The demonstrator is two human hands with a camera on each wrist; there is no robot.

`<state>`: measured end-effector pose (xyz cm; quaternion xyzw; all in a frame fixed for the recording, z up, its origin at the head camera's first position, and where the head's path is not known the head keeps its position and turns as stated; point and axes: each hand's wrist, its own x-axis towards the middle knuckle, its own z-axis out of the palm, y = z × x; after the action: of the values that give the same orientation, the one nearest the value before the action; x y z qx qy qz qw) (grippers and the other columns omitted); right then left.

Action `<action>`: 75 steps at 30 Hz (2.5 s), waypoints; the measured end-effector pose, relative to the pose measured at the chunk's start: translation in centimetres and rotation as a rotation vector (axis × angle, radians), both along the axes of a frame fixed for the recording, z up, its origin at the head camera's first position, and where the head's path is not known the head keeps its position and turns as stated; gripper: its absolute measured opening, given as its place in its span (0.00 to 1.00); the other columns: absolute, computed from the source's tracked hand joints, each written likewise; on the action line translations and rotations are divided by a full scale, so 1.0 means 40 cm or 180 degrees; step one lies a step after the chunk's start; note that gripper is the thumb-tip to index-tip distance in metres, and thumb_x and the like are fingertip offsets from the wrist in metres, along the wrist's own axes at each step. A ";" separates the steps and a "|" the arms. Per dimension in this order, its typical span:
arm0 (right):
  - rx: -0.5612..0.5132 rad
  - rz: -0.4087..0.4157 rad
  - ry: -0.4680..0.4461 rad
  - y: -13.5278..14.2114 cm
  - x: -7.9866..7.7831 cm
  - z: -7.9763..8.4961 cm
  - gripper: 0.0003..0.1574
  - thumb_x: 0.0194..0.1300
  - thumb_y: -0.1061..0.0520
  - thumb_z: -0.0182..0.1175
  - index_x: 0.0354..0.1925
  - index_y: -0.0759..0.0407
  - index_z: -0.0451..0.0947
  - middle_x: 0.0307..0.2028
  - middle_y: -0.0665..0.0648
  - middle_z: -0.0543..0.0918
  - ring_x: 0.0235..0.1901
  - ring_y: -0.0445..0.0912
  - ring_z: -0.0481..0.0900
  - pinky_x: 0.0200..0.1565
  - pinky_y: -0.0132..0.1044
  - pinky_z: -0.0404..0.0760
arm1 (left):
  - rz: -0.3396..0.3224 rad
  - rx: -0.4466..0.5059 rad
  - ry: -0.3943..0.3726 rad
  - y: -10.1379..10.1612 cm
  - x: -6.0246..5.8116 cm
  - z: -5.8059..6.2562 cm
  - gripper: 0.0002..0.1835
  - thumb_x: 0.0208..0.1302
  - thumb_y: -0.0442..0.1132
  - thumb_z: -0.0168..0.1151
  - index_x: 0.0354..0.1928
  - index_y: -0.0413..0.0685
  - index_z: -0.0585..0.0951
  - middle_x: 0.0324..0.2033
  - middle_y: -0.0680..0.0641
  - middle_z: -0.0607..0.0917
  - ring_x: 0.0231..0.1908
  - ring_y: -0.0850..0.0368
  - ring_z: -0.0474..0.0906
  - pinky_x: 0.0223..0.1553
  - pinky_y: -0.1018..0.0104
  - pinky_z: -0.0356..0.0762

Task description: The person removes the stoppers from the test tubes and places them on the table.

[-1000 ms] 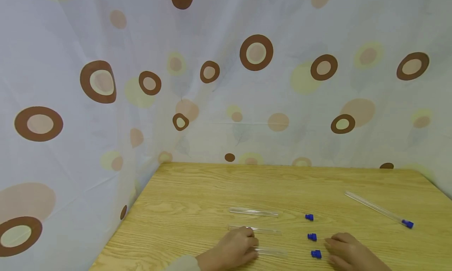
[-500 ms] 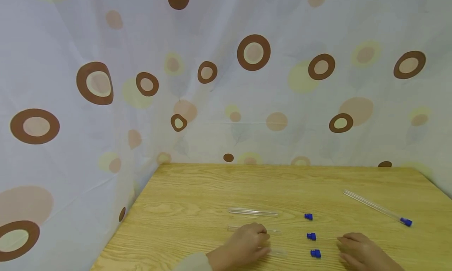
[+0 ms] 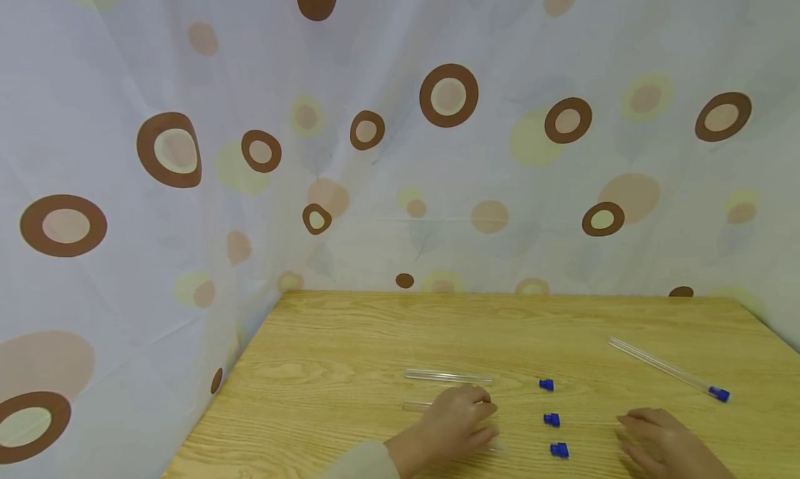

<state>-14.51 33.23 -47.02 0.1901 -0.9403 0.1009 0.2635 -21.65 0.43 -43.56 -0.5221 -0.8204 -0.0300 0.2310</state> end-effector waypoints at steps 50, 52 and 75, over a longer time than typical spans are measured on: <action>-0.0302 -0.0786 -0.0904 0.138 0.004 0.040 0.23 0.52 0.62 0.66 0.42 0.79 0.75 0.36 0.71 0.78 0.36 0.67 0.75 0.35 0.60 0.77 | 0.0286 0.0008 -0.0234 0.227 -0.036 0.009 0.18 0.62 0.56 0.57 0.47 0.55 0.83 0.44 0.58 0.84 0.44 0.68 0.79 0.48 0.83 0.74; -0.0303 -0.0794 -0.0925 0.144 0.004 0.039 0.24 0.53 0.61 0.66 0.43 0.79 0.74 0.36 0.72 0.78 0.36 0.67 0.75 0.36 0.61 0.76 | 0.0283 0.0009 -0.0168 0.238 -0.035 0.011 0.18 0.62 0.56 0.57 0.46 0.56 0.83 0.44 0.58 0.84 0.44 0.69 0.79 0.47 0.83 0.74; -0.0336 -0.0715 -0.0177 0.206 -0.026 0.025 0.22 0.44 0.67 0.69 0.35 0.82 0.75 0.28 0.74 0.77 0.27 0.66 0.76 0.27 0.56 0.78 | 0.0368 -0.0226 -0.0221 0.317 -0.011 0.036 0.20 0.64 0.59 0.52 0.50 0.60 0.80 0.45 0.62 0.83 0.45 0.73 0.77 0.47 0.85 0.72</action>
<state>-15.55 41.46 -46.01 0.0665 -0.9560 0.1254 0.2566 -22.08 13.11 -42.14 -0.4803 -0.8573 -0.0056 0.1851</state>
